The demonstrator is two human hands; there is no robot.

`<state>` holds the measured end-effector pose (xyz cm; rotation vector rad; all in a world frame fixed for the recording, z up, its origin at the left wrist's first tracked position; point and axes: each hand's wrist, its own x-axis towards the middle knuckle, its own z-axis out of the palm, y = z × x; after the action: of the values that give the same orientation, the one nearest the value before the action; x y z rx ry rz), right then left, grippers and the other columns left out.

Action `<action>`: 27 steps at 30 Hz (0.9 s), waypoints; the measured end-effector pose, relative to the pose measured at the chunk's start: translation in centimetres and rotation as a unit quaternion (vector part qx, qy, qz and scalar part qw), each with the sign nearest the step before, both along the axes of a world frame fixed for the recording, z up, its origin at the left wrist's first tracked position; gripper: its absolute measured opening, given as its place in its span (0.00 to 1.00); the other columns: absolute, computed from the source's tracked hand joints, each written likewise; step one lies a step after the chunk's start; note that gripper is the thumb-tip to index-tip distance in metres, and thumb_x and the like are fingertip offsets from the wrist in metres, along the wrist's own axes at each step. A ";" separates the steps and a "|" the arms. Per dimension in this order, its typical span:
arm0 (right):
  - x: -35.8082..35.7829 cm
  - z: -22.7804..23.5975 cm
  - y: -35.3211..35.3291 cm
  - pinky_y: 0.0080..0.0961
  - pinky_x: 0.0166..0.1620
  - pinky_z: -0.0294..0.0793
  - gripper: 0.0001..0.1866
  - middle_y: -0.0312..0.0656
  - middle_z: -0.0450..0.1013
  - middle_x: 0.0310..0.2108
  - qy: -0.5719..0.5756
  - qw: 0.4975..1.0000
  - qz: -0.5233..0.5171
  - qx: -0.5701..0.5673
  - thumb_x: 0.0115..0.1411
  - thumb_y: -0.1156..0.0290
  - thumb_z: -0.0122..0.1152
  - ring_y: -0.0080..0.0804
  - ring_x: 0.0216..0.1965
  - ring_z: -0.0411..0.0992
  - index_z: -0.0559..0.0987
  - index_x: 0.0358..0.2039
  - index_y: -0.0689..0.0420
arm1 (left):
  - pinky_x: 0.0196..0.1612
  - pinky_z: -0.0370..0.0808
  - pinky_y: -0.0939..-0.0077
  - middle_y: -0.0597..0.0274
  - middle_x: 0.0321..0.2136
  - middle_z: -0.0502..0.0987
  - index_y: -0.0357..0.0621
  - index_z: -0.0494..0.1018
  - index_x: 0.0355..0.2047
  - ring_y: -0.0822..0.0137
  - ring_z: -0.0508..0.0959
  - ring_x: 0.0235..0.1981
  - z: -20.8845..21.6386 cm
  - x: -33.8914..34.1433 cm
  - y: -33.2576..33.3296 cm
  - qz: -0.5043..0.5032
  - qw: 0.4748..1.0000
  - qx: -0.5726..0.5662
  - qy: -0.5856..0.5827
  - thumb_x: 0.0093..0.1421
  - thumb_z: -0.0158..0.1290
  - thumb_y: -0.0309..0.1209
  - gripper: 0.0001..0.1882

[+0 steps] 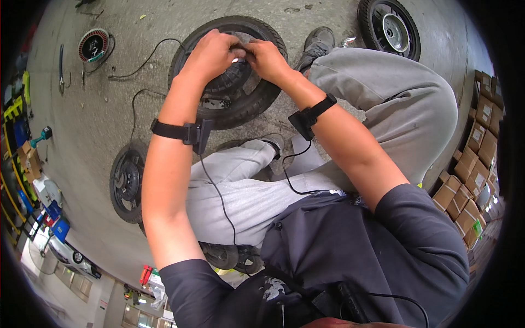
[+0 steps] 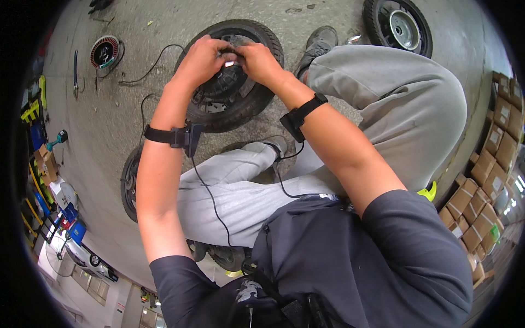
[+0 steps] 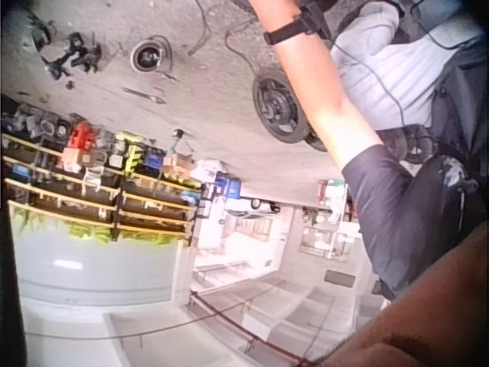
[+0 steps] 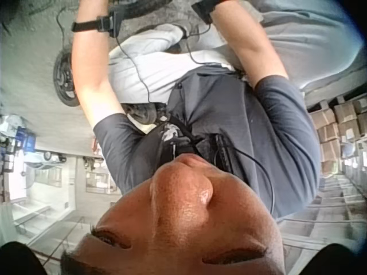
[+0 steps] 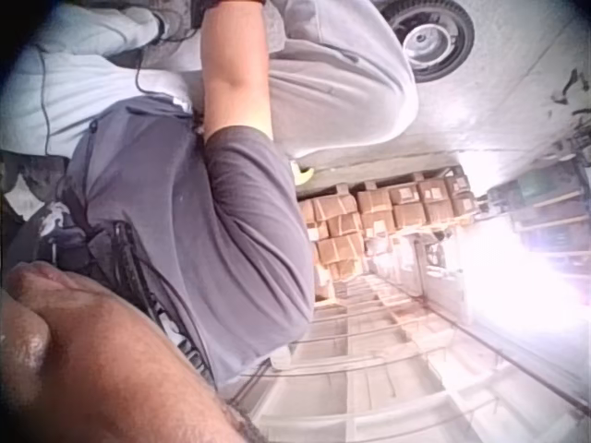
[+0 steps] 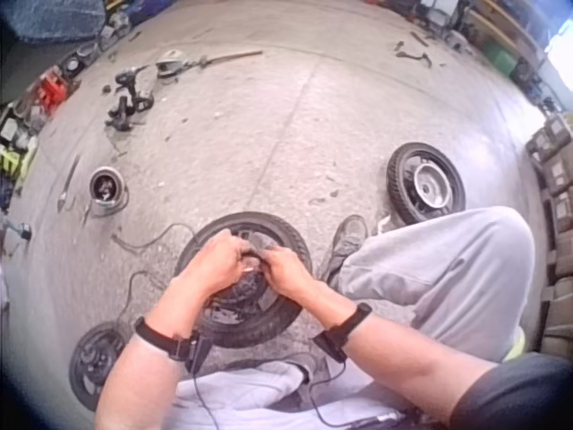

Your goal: Disassembling an electric hub motor to inspect or remove the internal stator and wiring.

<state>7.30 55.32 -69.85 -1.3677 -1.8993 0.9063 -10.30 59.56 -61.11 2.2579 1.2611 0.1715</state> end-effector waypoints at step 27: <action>-1.9 1.5 -0.1 0.41 0.45 0.77 0.15 0.53 0.79 0.36 0.049 0.981 0.001 -0.186 0.49 0.75 0.64 0.53 0.41 0.78 0.84 0.40 0.54 | 0.24 0.66 0.82 0.57 0.24 0.82 0.33 0.77 0.42 0.75 0.67 0.15 -4.1 0.7 -4.1 0.425 0.873 -0.159 -0.181 0.63 0.57 0.37 0.17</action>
<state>5.42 55.19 -68.40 -1.4983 -1.7141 1.3548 -9.65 55.45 -65.23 1.1947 1.8133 0.6200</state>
